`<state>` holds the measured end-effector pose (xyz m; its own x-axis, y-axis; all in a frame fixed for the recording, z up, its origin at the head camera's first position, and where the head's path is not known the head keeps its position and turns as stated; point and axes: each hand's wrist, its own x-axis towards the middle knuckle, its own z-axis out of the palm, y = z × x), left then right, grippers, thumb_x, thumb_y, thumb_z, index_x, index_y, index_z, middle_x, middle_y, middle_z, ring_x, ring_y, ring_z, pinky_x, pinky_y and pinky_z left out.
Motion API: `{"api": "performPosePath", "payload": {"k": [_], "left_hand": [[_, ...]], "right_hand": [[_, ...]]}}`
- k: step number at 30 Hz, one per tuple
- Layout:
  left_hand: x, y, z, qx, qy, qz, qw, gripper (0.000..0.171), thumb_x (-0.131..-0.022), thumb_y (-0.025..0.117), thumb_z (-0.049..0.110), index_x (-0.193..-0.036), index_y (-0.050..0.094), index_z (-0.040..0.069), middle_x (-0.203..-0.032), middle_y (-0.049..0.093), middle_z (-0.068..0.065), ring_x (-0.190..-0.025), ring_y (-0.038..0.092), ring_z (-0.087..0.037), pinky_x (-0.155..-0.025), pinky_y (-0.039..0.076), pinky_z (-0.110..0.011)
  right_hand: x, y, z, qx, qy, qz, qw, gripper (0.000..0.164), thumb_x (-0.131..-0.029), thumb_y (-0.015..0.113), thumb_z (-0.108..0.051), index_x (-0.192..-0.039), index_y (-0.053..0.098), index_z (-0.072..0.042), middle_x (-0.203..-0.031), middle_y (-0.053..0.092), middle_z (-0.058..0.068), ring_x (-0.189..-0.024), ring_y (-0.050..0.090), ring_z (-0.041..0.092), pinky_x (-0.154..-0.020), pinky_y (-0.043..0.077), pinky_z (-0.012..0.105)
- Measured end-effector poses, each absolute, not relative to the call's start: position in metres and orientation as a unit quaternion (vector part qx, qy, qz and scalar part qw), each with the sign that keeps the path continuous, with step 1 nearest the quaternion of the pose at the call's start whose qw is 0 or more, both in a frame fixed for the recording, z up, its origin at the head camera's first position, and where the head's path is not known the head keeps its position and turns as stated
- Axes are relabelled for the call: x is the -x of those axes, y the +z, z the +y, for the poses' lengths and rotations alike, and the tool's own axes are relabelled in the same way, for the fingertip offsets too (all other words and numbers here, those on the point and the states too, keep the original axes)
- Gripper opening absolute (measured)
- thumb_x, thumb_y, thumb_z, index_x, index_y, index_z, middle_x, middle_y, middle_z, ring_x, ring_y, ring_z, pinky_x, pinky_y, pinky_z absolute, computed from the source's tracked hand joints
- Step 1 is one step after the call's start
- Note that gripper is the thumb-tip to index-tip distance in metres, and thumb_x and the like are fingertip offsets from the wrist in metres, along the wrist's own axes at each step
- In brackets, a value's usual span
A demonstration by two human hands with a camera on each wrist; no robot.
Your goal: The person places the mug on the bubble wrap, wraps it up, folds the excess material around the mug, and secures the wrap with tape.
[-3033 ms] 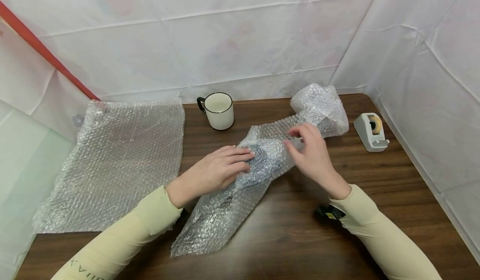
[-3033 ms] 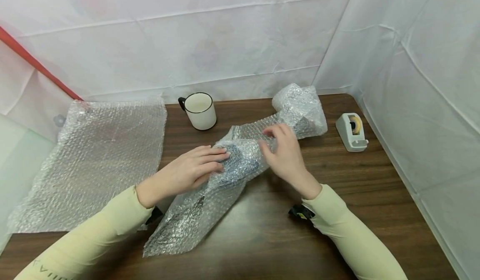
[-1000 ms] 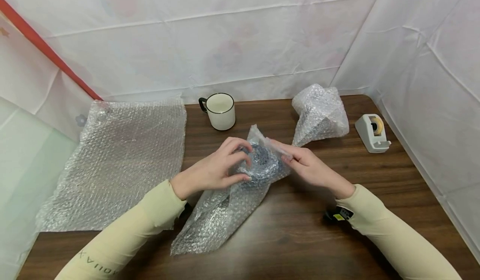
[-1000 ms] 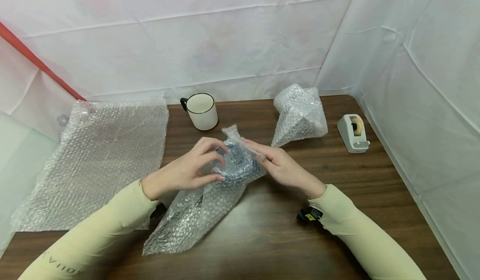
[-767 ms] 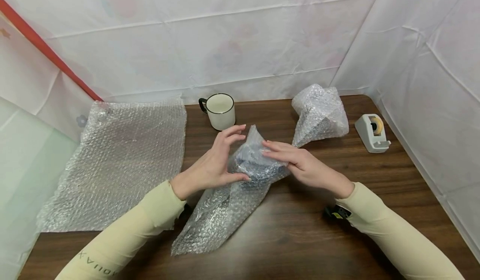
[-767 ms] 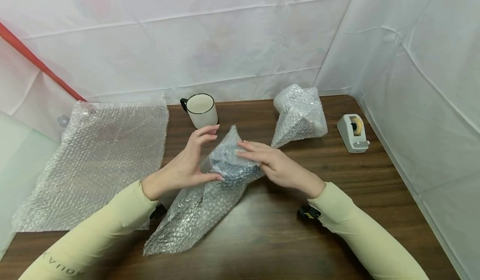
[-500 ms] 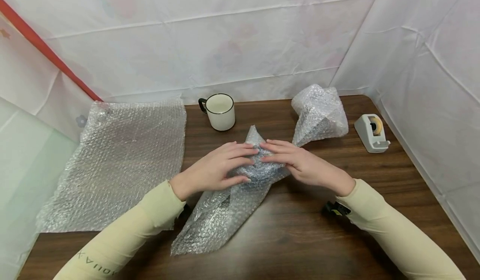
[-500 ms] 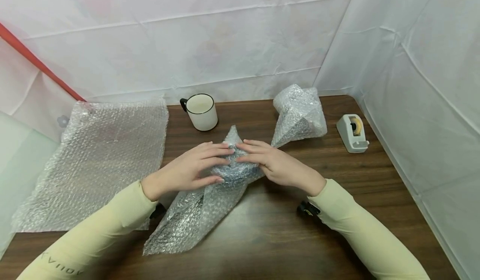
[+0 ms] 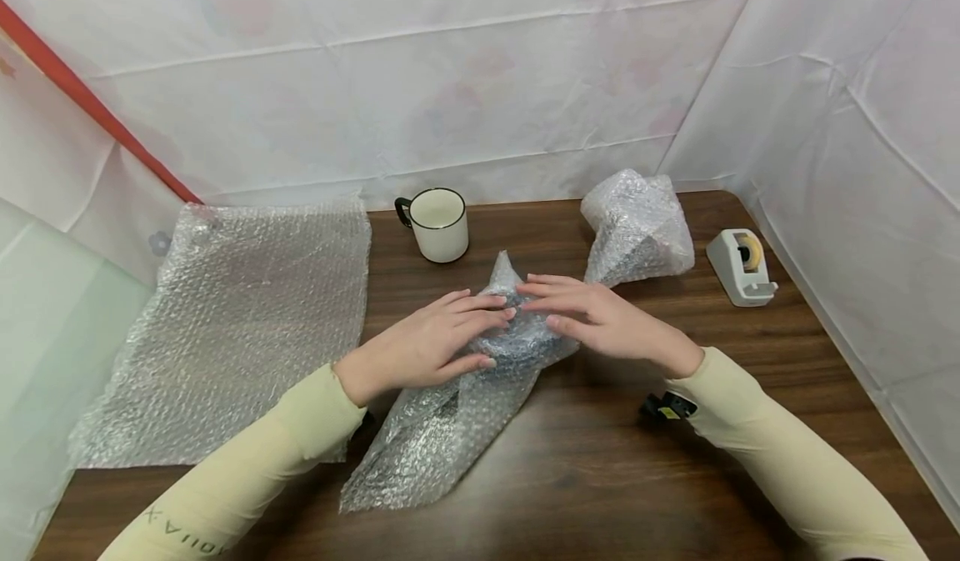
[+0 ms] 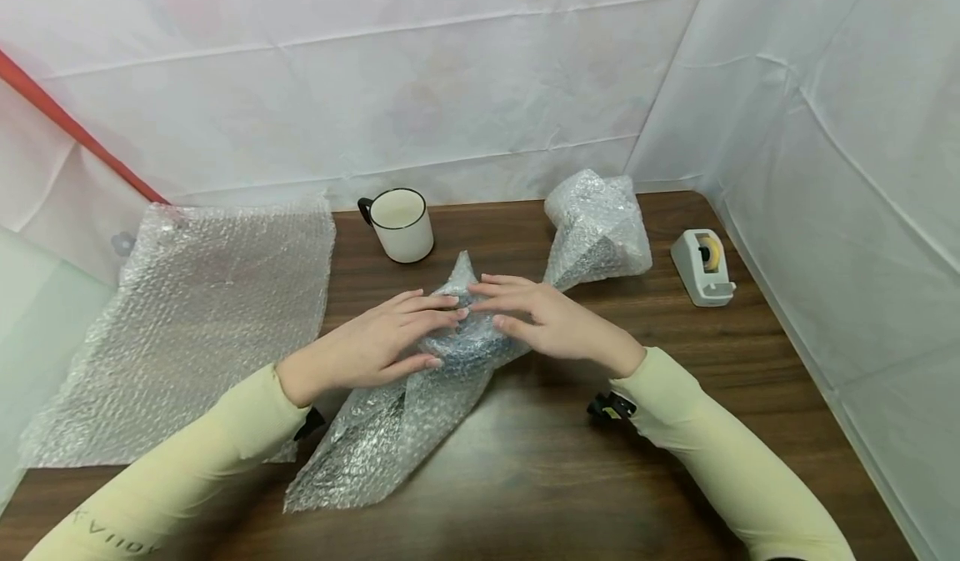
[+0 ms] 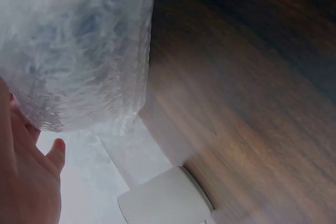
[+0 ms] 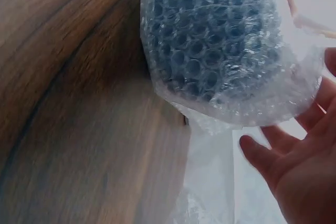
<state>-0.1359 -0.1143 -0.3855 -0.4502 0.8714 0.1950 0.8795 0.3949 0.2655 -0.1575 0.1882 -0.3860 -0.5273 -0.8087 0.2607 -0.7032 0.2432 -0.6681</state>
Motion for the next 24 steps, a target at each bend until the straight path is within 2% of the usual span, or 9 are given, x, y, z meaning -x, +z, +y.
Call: {"api": "performPosePath", "payload": {"k": [5, 10, 14, 18, 21, 24], "left_hand": [[0.136, -0.386, -0.116, 0.522, -0.191, -0.831, 0.003, 0.056, -0.103, 0.052, 0.044, -0.145, 0.047, 0.008, -0.152, 0.045, -0.005, -0.145, 0.030, -0.019, -0.119, 0.019, -0.042], [0.130, -0.378, -0.124, 0.518, -0.215, -0.828, -0.005, 0.053, -0.103, 0.052, 0.041, -0.144, 0.049, 0.009, -0.152, 0.045, -0.002, -0.145, 0.032, -0.021, -0.119, 0.022, -0.039], [0.124, -0.370, -0.136, 0.521, -0.211, -0.827, 0.014, 0.041, -0.104, 0.052, 0.036, -0.136, 0.058, 0.010, -0.152, 0.045, 0.000, -0.142, 0.037, -0.021, -0.117, 0.027, -0.039], [0.114, -0.364, -0.150, 0.541, -0.193, -0.817, 0.047, 0.025, -0.103, 0.055, 0.028, -0.121, 0.065, 0.014, -0.146, 0.052, -0.001, -0.132, 0.047, -0.020, -0.112, 0.034, -0.036], [0.104, -0.366, -0.162, 0.561, -0.179, -0.806, 0.060, 0.019, -0.098, 0.062, 0.020, -0.115, 0.068, 0.014, -0.143, 0.055, -0.004, -0.124, 0.053, -0.020, -0.108, 0.039, -0.036], [0.091, -0.371, -0.172, 0.576, -0.164, -0.799, 0.062, 0.022, -0.090, 0.067, 0.013, -0.112, 0.070, 0.016, -0.143, 0.054, -0.007, -0.122, 0.054, -0.022, -0.105, 0.043, -0.037]], "right_hand": [[0.155, -0.389, 0.184, 0.484, -0.333, 0.807, 0.059, 0.041, -0.100, 0.062, -0.024, -0.139, 0.060, -0.013, -0.155, 0.042, 0.002, -0.142, 0.037, 0.024, -0.112, 0.035, 0.048], [0.153, -0.387, 0.183, 0.494, -0.305, 0.813, 0.048, 0.039, -0.100, 0.060, -0.026, -0.137, 0.062, -0.012, -0.155, 0.041, 0.001, -0.141, 0.039, 0.023, -0.112, 0.035, 0.045], [0.151, -0.386, 0.182, 0.497, -0.291, 0.817, 0.037, 0.037, -0.101, 0.060, -0.025, -0.135, 0.063, -0.012, -0.155, 0.041, 0.002, -0.139, 0.041, 0.023, -0.111, 0.036, 0.043], [0.149, -0.386, 0.181, 0.496, -0.296, 0.816, 0.034, 0.035, -0.101, 0.059, -0.023, -0.134, 0.064, -0.011, -0.154, 0.042, 0.002, -0.137, 0.044, 0.020, -0.108, 0.041, 0.042], [0.148, -0.387, 0.180, 0.496, -0.305, 0.812, 0.035, 0.035, -0.101, 0.058, -0.021, -0.134, 0.063, -0.010, -0.155, 0.041, 0.003, -0.135, 0.046, 0.020, -0.106, 0.043, 0.041], [0.149, -0.388, 0.180, 0.495, -0.313, 0.810, 0.035, 0.034, -0.102, 0.058, -0.020, -0.134, 0.063, -0.010, -0.155, 0.041, 0.003, -0.135, 0.046, 0.020, -0.104, 0.044, 0.041]]}}
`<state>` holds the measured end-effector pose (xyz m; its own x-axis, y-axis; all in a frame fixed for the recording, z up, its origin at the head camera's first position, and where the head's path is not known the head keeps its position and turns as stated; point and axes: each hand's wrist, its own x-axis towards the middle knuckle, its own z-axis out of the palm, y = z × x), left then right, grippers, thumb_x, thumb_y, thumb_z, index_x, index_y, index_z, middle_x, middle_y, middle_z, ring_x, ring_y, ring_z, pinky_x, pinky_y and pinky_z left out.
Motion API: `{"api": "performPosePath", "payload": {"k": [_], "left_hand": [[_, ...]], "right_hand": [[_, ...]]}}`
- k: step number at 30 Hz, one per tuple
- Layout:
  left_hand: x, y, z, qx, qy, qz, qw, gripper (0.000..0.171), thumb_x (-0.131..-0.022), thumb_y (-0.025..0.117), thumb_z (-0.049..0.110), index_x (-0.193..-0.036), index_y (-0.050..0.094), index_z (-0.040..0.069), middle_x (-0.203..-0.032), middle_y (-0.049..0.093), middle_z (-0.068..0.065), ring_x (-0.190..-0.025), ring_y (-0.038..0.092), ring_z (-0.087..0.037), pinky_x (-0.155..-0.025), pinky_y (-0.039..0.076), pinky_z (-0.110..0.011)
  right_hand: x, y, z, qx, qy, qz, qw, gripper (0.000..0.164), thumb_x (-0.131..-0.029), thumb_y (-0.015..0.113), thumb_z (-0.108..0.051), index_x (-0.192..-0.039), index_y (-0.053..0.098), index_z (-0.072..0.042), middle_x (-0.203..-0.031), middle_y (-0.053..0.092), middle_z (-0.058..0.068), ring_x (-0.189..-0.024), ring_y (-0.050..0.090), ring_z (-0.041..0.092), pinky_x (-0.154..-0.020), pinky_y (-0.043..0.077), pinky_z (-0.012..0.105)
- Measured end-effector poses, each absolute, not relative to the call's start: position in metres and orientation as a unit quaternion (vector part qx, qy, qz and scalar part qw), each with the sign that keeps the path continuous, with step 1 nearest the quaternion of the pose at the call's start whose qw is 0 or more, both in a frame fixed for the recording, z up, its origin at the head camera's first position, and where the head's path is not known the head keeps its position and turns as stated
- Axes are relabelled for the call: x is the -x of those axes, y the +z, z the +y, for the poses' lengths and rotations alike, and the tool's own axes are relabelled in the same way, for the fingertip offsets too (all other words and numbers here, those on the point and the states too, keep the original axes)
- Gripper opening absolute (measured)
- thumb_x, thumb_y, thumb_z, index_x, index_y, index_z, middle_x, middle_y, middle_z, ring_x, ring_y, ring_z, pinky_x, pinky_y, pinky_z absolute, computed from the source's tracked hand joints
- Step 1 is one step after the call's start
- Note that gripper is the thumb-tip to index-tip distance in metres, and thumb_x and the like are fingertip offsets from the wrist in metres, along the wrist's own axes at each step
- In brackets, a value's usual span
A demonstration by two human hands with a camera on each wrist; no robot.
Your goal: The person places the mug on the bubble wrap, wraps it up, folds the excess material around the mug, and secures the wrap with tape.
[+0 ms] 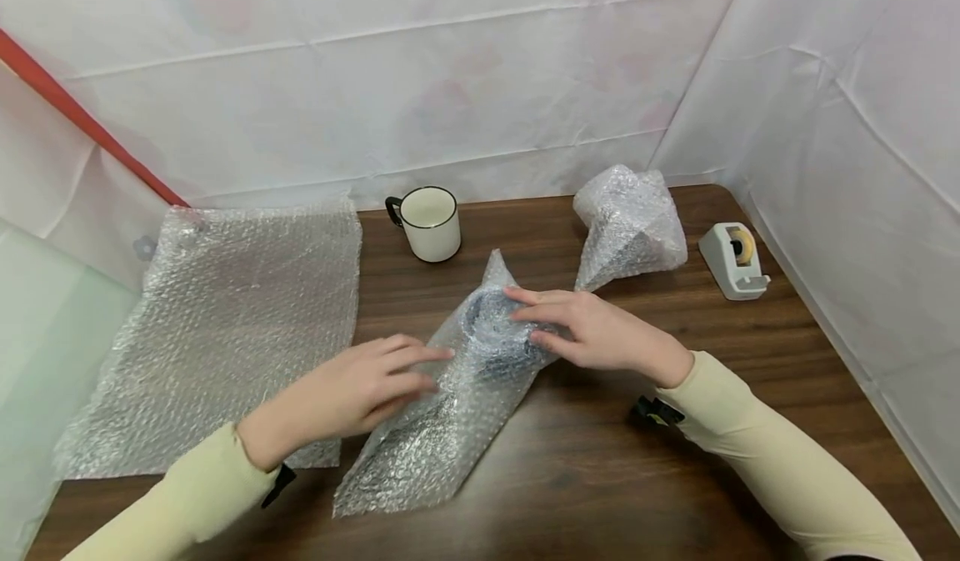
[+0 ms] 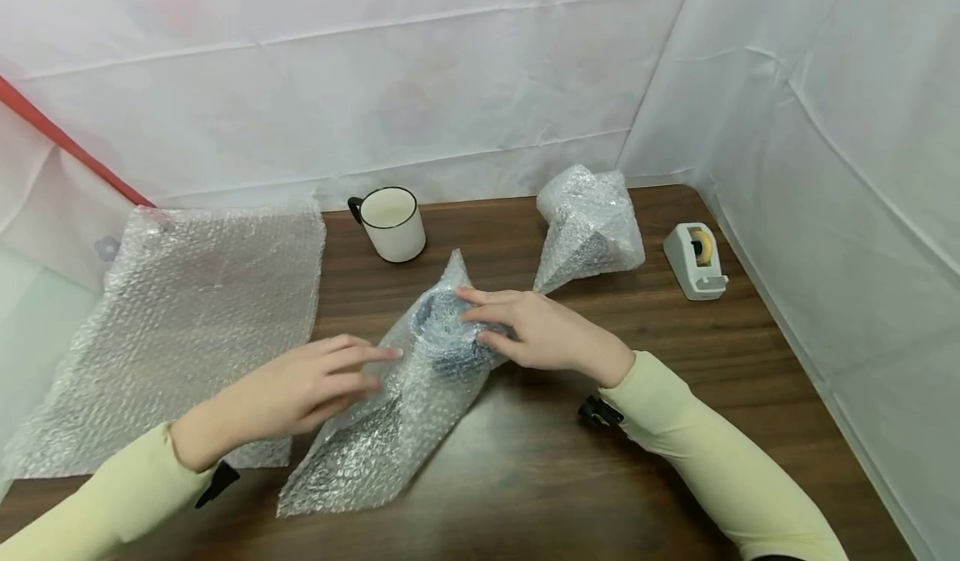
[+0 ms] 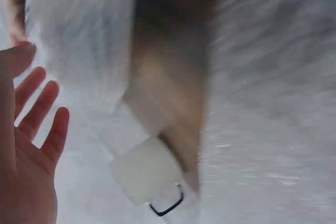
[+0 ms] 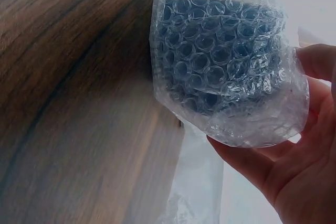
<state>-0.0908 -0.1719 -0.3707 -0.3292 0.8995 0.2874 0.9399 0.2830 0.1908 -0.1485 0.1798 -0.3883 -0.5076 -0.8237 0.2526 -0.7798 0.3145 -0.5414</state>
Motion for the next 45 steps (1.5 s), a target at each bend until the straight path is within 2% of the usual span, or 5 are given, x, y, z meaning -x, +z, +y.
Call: {"api": "performPosePath", "payload": {"k": [14, 27, 33, 39, 45], "left_hand": [[0.060, -0.391, -0.202, 0.564, -0.107, -0.815, 0.072, 0.017, -0.086, 0.058, 0.011, -0.089, 0.070, 0.023, -0.157, 0.035, -0.012, -0.136, 0.039, -0.038, -0.103, 0.042, -0.055], [0.077, -0.392, -0.188, 0.488, -0.330, -0.798, 0.129, 0.029, -0.090, 0.066, 0.046, -0.077, 0.053, 0.023, -0.132, 0.060, -0.014, -0.120, 0.049, -0.034, -0.110, 0.032, -0.031], [0.084, -0.392, -0.172, 0.424, -0.433, -0.783, 0.141, 0.027, -0.088, 0.073, 0.036, -0.076, 0.056, 0.020, -0.119, 0.067, -0.012, -0.111, 0.054, -0.029, -0.098, 0.042, -0.030], [0.091, -0.385, -0.156, 0.339, -0.495, -0.790, 0.126, 0.029, -0.076, 0.080, 0.001, -0.076, 0.057, 0.019, -0.110, 0.071, -0.008, -0.105, 0.059, -0.024, -0.087, 0.046, -0.028], [0.104, -0.376, -0.133, 0.259, -0.518, -0.805, 0.133, 0.029, -0.077, 0.086, 0.005, -0.074, 0.059, 0.018, -0.108, 0.071, 0.000, -0.100, 0.059, -0.020, -0.088, 0.044, -0.028]], "right_hand": [[0.148, -0.388, 0.180, 0.490, -0.320, 0.810, 0.038, 0.034, -0.102, 0.058, -0.019, -0.134, 0.063, -0.010, -0.156, 0.040, 0.003, -0.133, 0.049, 0.019, -0.102, 0.046, 0.040], [0.144, -0.389, 0.178, 0.485, -0.315, 0.815, 0.026, 0.033, -0.101, 0.059, -0.018, -0.132, 0.064, -0.008, -0.155, 0.041, 0.006, -0.105, 0.062, 0.011, -0.087, 0.050, 0.033], [0.141, -0.388, 0.176, 0.479, -0.312, 0.820, 0.025, 0.032, -0.101, 0.060, -0.018, -0.131, 0.065, -0.008, -0.154, 0.042, 0.006, -0.074, 0.056, 0.012, -0.079, 0.048, 0.030], [0.138, -0.388, 0.173, 0.473, -0.305, 0.826, 0.020, 0.032, -0.100, 0.061, -0.018, -0.130, 0.066, -0.008, -0.154, 0.041, 0.005, -0.090, 0.059, 0.010, -0.078, 0.049, 0.029], [0.130, -0.389, 0.170, 0.452, -0.310, 0.836, 0.012, 0.031, -0.099, 0.063, -0.018, -0.128, 0.067, -0.009, -0.155, 0.041, 0.003, -0.092, 0.061, 0.012, -0.076, 0.048, 0.028]]}}
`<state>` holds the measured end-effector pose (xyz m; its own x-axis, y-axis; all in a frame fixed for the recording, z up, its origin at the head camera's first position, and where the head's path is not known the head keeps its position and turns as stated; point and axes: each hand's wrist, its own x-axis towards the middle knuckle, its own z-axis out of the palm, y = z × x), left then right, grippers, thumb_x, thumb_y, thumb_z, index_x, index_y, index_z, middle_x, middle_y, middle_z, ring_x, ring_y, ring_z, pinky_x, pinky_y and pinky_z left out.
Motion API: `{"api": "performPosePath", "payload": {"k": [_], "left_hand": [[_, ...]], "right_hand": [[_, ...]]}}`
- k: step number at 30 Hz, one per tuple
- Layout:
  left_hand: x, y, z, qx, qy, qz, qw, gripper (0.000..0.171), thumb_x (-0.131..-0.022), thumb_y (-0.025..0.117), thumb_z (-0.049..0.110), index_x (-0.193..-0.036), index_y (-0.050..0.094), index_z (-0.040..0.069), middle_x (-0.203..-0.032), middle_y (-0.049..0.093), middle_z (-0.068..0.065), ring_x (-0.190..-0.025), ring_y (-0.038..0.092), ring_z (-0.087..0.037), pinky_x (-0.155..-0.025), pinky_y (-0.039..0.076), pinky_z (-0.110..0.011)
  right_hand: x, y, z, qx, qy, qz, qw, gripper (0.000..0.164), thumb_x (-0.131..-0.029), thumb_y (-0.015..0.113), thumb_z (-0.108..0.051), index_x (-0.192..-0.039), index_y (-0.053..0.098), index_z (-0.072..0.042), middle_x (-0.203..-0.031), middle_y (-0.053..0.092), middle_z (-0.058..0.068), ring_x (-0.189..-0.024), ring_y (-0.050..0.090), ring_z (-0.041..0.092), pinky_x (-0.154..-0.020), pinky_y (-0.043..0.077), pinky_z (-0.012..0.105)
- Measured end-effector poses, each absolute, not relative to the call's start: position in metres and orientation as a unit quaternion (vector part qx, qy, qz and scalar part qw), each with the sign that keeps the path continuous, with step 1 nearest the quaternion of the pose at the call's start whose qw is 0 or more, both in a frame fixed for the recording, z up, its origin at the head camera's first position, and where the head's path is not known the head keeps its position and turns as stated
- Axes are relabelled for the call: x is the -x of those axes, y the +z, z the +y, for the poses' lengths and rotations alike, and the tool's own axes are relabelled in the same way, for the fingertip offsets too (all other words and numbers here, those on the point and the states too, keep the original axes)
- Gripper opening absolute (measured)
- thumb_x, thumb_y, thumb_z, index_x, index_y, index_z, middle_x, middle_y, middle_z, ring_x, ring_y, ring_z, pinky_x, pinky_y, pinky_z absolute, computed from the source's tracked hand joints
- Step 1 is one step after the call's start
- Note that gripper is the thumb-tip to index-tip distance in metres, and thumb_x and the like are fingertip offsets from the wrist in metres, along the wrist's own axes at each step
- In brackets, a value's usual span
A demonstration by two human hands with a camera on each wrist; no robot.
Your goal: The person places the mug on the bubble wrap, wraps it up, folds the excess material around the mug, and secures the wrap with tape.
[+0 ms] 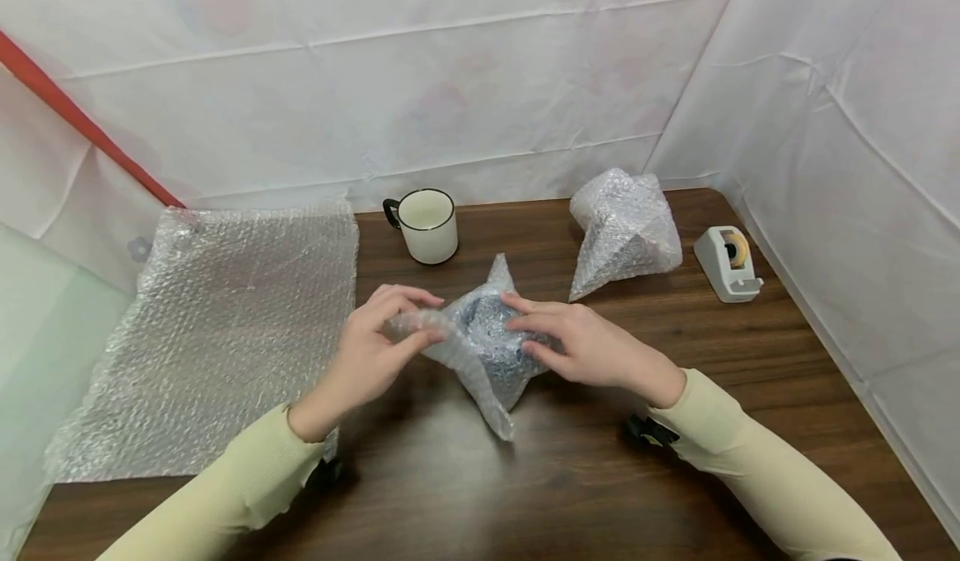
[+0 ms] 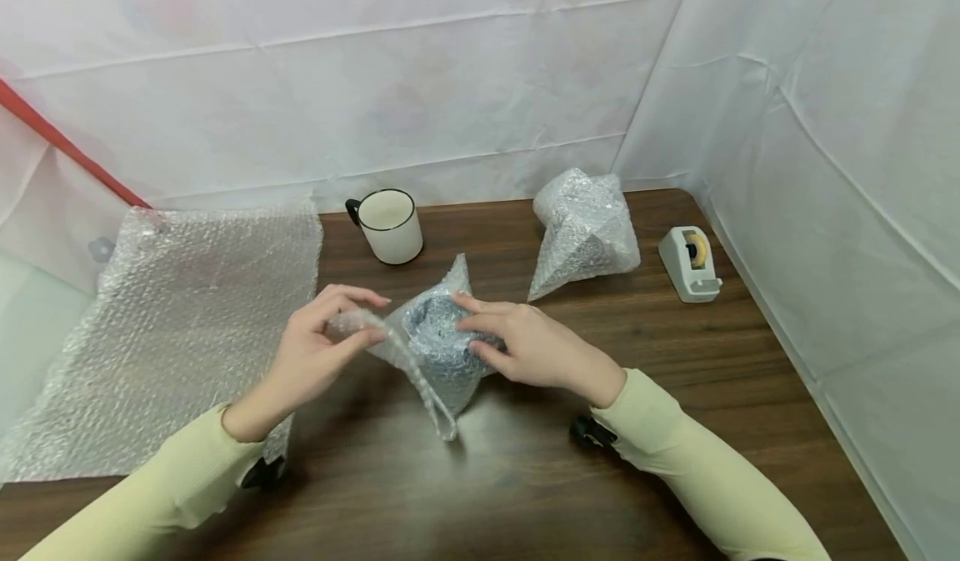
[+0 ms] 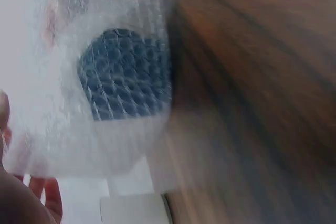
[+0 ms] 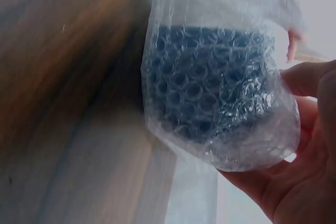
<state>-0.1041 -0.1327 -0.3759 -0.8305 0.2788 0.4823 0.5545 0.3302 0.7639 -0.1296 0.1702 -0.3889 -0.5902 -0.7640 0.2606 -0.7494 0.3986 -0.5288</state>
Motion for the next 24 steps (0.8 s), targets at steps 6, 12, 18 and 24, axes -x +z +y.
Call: {"api": "performPosePath", "payload": {"k": [6, 12, 18, 24], "left_hand": [[0.119, -0.376, -0.115, 0.227, -0.499, -0.823, 0.148, 0.031, -0.078, 0.087, 0.015, -0.073, 0.056, 0.017, -0.108, 0.069, 0.005, -0.101, 0.056, -0.015, -0.084, 0.043, -0.030], [0.131, -0.381, -0.104, 0.223, -0.467, -0.843, 0.146, 0.033, -0.077, 0.088, 0.020, -0.071, 0.055, 0.016, -0.108, 0.069, 0.004, -0.101, 0.055, -0.017, -0.086, 0.044, -0.035], [0.140, -0.385, -0.091, 0.247, -0.434, -0.858, 0.124, 0.041, -0.074, 0.089, 0.024, -0.070, 0.049, 0.015, -0.111, 0.069, -0.001, -0.105, 0.052, -0.020, -0.086, 0.042, -0.037], [0.145, -0.386, -0.083, 0.264, -0.384, -0.879, 0.101, 0.047, -0.072, 0.090, 0.029, -0.070, 0.046, 0.015, -0.115, 0.067, -0.003, -0.108, 0.050, -0.024, -0.089, 0.041, -0.038]], "right_hand": [[0.120, -0.391, 0.164, 0.431, -0.321, 0.843, -0.010, 0.038, -0.097, 0.065, -0.018, -0.134, 0.062, -0.007, -0.153, 0.043, 0.005, -0.103, 0.060, 0.012, -0.083, 0.051, 0.032], [0.117, -0.392, 0.160, 0.375, -0.365, 0.852, -0.009, 0.079, -0.093, 0.070, -0.015, -0.157, 0.026, -0.009, -0.154, 0.041, 0.013, -0.121, 0.058, 0.025, -0.100, 0.048, 0.043], [0.119, -0.395, 0.160, 0.338, -0.472, 0.814, 0.019, 0.122, -0.079, 0.075, 0.008, -0.159, -0.013, -0.018, -0.165, 0.012, 0.010, -0.111, 0.065, 0.030, -0.098, 0.049, 0.039], [0.119, -0.395, 0.161, 0.348, -0.444, 0.826, 0.012, 0.106, -0.081, 0.076, 0.003, -0.161, 0.008, -0.013, -0.165, 0.014, 0.012, -0.117, 0.062, 0.029, -0.095, 0.052, 0.038]]}}
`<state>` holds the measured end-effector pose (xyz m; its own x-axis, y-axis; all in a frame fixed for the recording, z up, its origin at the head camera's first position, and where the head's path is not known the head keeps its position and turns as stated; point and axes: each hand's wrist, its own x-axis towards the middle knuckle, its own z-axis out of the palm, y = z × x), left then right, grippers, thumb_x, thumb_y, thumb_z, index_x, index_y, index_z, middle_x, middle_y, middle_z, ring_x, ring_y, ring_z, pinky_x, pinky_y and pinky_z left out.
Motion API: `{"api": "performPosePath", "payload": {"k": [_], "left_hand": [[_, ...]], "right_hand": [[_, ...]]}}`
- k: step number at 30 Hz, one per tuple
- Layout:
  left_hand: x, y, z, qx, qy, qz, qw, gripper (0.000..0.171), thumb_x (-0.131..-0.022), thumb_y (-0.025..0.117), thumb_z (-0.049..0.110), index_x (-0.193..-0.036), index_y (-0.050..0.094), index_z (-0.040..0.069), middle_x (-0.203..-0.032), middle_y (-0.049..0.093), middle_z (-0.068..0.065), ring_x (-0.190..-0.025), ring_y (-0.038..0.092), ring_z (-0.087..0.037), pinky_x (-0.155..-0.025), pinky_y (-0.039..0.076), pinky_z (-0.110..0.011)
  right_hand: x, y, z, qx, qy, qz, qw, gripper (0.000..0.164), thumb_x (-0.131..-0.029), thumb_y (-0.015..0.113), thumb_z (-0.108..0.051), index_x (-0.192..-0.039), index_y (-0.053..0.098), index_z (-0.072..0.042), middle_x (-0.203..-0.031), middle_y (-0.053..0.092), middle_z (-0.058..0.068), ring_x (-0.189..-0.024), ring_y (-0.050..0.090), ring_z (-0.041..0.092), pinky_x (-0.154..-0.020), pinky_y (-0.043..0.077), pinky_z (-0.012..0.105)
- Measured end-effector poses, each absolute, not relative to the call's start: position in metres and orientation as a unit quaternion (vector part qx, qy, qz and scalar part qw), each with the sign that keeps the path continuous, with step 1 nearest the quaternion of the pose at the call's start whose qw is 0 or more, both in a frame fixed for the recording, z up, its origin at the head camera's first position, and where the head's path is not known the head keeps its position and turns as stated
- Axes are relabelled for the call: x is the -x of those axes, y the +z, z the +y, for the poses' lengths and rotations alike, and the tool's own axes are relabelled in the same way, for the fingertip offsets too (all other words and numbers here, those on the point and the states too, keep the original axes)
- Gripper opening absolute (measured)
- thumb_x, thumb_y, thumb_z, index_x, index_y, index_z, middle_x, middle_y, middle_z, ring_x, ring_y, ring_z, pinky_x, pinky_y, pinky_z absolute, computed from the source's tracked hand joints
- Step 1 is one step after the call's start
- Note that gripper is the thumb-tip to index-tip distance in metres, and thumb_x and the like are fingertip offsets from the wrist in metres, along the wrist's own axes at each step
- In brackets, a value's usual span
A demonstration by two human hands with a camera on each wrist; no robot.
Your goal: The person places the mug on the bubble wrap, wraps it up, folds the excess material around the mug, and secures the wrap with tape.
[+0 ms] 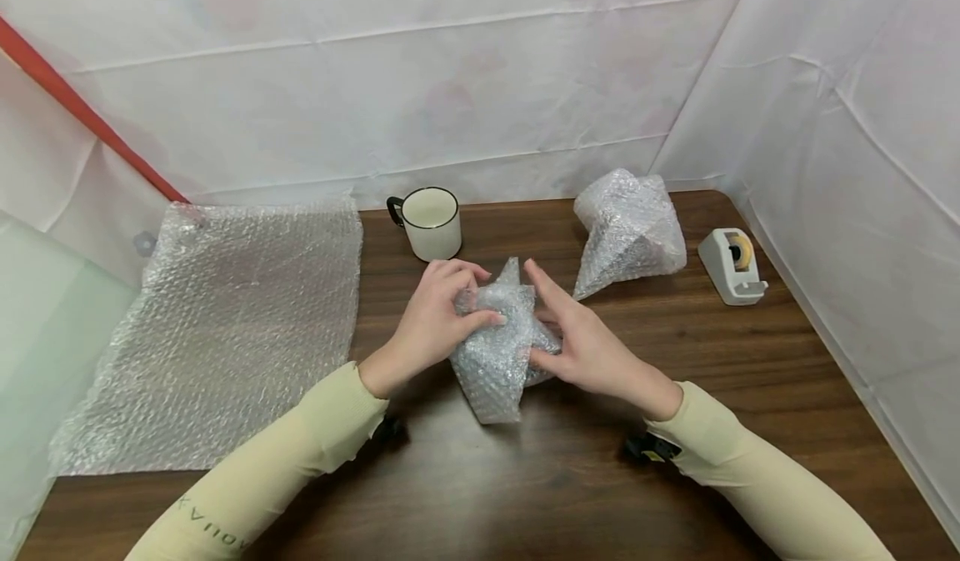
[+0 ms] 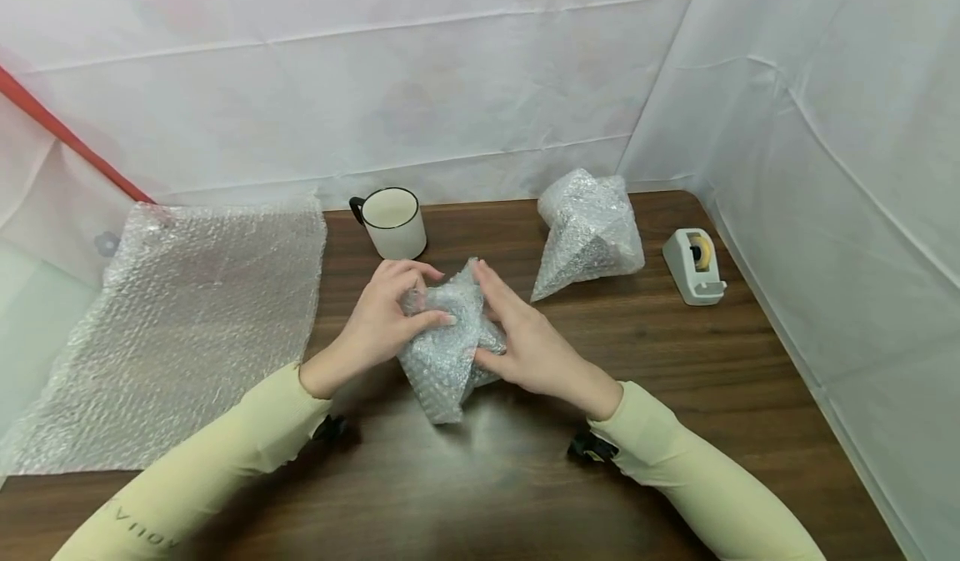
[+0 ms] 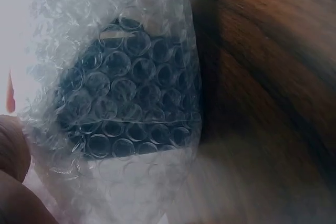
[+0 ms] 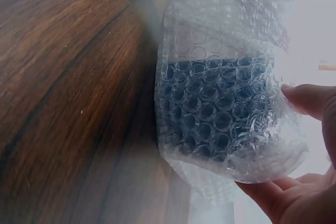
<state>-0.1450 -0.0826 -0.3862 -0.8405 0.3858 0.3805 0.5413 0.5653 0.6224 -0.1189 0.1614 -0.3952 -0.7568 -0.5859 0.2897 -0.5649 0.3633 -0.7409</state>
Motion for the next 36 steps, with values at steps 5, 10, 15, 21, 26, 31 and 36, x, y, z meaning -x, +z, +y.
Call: {"api": "performPosePath", "payload": {"k": [5, 10, 15, 21, 26, 31, 36], "left_hand": [[0.146, -0.386, -0.080, 0.248, -0.362, -0.895, 0.084, 0.042, -0.073, 0.090, 0.030, -0.084, 0.054, 0.012, -0.120, 0.063, -0.005, -0.113, 0.047, -0.026, -0.093, 0.041, -0.040], [0.146, -0.386, -0.082, 0.248, -0.332, -0.904, 0.105, 0.052, -0.076, 0.088, 0.036, -0.108, 0.057, 0.010, -0.128, 0.059, -0.007, -0.119, 0.045, -0.028, -0.099, 0.040, -0.041], [0.139, -0.385, -0.085, 0.323, -0.262, -0.889, 0.193, 0.043, -0.088, 0.075, 0.042, -0.111, 0.064, 0.008, -0.138, 0.055, -0.009, -0.127, 0.046, -0.030, -0.107, 0.036, -0.045], [0.125, -0.384, -0.084, 0.431, -0.173, -0.868, 0.178, 0.057, -0.096, 0.052, 0.059, -0.123, 0.066, 0.011, -0.147, 0.050, -0.012, -0.139, 0.040, -0.030, -0.112, 0.032, -0.049], [0.122, -0.387, -0.083, 0.439, -0.138, -0.877, 0.139, 0.067, -0.096, 0.045, 0.066, -0.139, 0.059, 0.017, -0.153, 0.044, -0.009, -0.143, 0.035, -0.028, -0.116, 0.026, -0.050], [0.123, -0.391, -0.084, 0.444, -0.113, -0.879, 0.131, 0.070, -0.096, 0.042, 0.067, -0.148, 0.050, 0.021, -0.157, 0.038, -0.010, -0.146, 0.030, -0.027, -0.115, 0.027, -0.051], [0.122, -0.393, -0.084, 0.449, -0.096, -0.879, 0.125, 0.069, -0.098, 0.040, 0.065, -0.152, 0.045, 0.022, -0.159, 0.033, -0.010, -0.147, 0.026, -0.027, -0.116, 0.024, -0.051]], "right_hand": [[0.117, -0.397, 0.163, 0.361, -0.394, 0.845, -0.010, 0.073, -0.087, 0.076, -0.011, -0.151, 0.042, -0.005, -0.160, 0.030, 0.012, -0.134, 0.047, 0.027, -0.103, 0.045, 0.044], [0.117, -0.398, 0.164, 0.367, -0.379, 0.849, -0.010, 0.069, -0.088, 0.075, -0.013, -0.148, 0.044, 0.000, -0.156, 0.037, 0.010, -0.139, 0.041, 0.025, -0.109, 0.039, 0.044], [0.117, -0.398, 0.164, 0.373, -0.374, 0.849, -0.008, 0.069, -0.088, 0.075, -0.011, -0.148, 0.043, 0.002, -0.156, 0.037, 0.012, -0.138, 0.041, 0.025, -0.107, 0.041, 0.044], [0.118, -0.396, 0.165, 0.371, -0.375, 0.850, 0.002, 0.069, -0.088, 0.074, -0.011, -0.148, 0.042, 0.004, -0.157, 0.036, 0.013, -0.139, 0.041, 0.028, -0.108, 0.040, 0.045], [0.119, -0.397, 0.168, 0.362, -0.376, 0.853, 0.018, 0.069, -0.089, 0.074, -0.013, -0.149, 0.043, 0.000, -0.157, 0.035, 0.016, -0.139, 0.041, 0.030, -0.108, 0.040, 0.048], [0.120, -0.396, 0.178, 0.346, -0.412, 0.840, 0.064, 0.079, -0.090, 0.077, -0.021, -0.155, 0.035, -0.007, -0.158, 0.033, 0.013, -0.128, 0.054, 0.028, -0.098, 0.050, 0.042], [0.124, -0.391, 0.205, 0.343, -0.422, 0.838, 0.045, 0.084, -0.088, 0.078, -0.018, -0.157, 0.031, -0.013, -0.152, 0.043, 0.012, -0.117, 0.062, 0.028, -0.094, 0.052, 0.043]]}}
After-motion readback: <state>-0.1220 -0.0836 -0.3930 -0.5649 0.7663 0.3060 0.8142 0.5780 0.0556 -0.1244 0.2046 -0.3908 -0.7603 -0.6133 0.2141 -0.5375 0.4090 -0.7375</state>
